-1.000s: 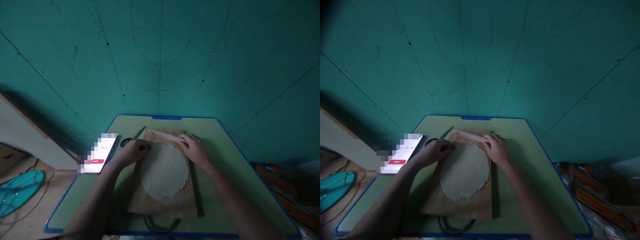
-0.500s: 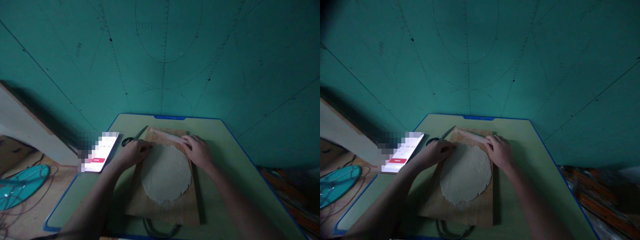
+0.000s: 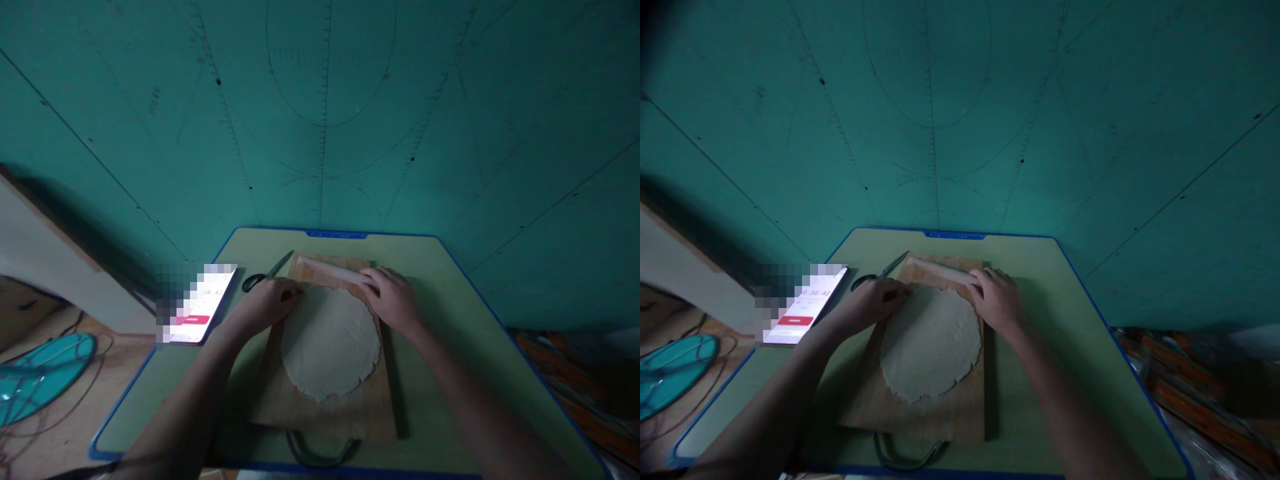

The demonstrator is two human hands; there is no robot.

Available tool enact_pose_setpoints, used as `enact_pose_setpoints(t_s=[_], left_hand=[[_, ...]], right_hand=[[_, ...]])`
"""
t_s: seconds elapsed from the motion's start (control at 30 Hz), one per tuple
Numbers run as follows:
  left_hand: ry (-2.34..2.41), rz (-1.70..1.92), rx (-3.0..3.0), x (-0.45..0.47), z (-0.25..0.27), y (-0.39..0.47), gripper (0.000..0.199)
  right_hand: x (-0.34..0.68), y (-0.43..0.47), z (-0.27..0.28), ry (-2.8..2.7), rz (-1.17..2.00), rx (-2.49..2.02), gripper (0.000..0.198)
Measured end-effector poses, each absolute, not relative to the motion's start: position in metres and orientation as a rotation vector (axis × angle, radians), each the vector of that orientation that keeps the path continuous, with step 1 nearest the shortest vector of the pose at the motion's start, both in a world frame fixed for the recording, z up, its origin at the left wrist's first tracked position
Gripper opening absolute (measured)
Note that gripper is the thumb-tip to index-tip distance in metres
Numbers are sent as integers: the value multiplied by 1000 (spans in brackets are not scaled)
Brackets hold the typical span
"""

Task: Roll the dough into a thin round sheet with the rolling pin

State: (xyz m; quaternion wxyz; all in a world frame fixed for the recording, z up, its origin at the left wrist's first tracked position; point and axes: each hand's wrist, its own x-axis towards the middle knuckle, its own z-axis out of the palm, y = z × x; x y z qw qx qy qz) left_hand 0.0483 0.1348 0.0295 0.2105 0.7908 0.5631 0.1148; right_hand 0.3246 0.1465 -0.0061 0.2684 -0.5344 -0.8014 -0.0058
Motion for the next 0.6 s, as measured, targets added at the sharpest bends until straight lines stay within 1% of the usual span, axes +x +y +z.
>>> enact_pose_setpoints(t_s=[0.6], left_hand=[[1509, 460, 2231, 47, 21, 137, 20]], right_hand=[[325, 148, -7, -2168, -68, -1404, 15]])
